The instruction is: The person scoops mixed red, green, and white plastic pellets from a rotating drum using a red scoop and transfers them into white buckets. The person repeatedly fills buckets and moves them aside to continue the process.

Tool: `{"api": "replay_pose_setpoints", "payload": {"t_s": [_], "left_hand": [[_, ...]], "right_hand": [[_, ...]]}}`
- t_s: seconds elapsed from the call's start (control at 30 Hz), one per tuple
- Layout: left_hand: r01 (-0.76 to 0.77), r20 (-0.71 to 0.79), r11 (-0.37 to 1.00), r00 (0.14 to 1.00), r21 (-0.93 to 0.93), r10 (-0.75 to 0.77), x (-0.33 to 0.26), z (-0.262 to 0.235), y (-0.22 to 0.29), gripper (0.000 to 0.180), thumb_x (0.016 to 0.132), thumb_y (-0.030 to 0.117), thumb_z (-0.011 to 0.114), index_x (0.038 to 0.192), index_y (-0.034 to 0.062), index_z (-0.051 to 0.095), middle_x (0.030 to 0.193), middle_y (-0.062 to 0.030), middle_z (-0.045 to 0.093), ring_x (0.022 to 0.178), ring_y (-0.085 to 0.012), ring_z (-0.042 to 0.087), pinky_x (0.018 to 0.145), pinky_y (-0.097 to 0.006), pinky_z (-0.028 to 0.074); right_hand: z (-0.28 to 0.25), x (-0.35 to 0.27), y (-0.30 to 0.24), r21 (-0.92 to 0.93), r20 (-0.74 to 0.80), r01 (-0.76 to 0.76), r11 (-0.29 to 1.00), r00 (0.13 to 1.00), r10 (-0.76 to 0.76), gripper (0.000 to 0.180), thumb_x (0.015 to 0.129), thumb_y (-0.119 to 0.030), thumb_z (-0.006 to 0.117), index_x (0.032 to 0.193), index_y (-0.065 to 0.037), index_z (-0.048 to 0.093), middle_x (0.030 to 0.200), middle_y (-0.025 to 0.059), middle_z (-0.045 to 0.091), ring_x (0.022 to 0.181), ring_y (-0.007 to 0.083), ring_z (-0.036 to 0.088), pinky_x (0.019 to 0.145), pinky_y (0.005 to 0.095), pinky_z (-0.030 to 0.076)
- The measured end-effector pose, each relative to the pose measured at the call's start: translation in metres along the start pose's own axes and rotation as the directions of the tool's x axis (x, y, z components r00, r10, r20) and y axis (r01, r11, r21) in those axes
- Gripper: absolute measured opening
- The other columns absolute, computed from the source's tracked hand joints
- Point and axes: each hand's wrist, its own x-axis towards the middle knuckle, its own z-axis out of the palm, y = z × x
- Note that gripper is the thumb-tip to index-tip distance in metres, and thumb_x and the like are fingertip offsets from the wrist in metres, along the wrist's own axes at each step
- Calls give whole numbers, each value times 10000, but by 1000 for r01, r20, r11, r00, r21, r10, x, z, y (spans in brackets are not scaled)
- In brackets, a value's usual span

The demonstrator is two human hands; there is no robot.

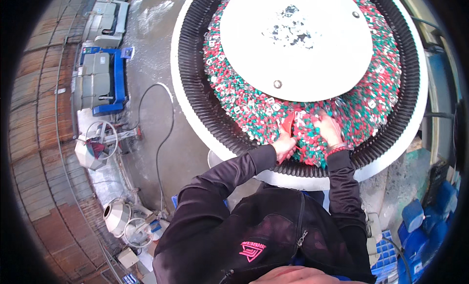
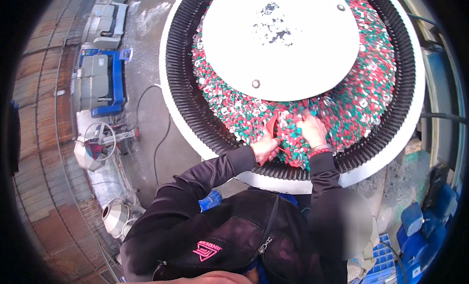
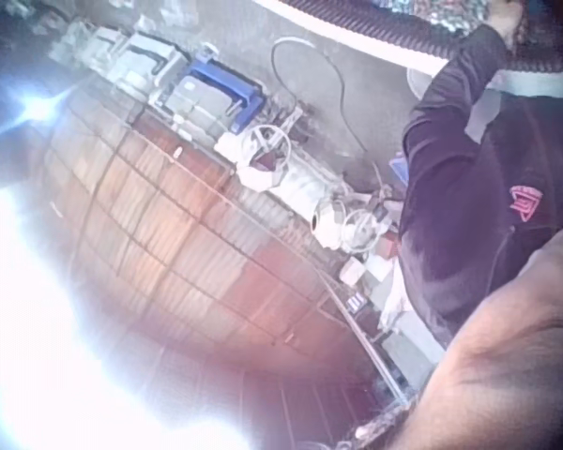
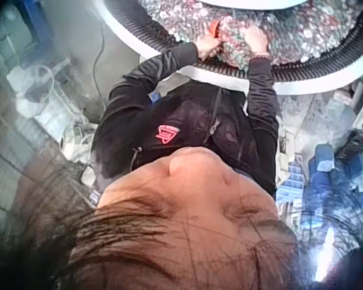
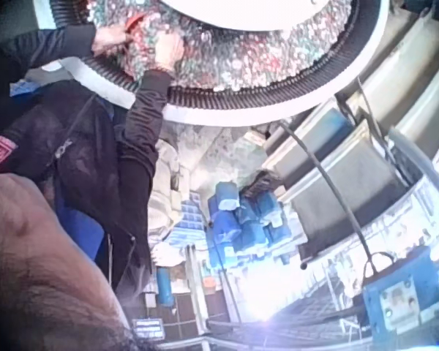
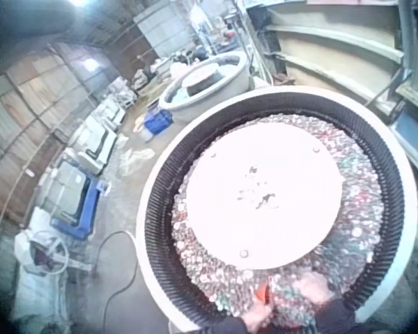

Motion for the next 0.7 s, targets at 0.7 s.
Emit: {"api": "replay_pose_setpoints", "payload": {"t_s": [0.7], "left_hand": [[-231, 190, 742, 880, -629, 435, -200, -118, -93, 103, 843, 73, 421, 942, 51, 400, 600, -17, 424, 420, -75, 392, 354, -214, 342]], "right_hand": [[-74, -117, 21, 92, -474, 272, 958, 858, -198, 459, 841, -168, 572, 1273, -56, 468, 1348, 176, 377, 1244, 277, 371, 1004, 364, 325]]}}
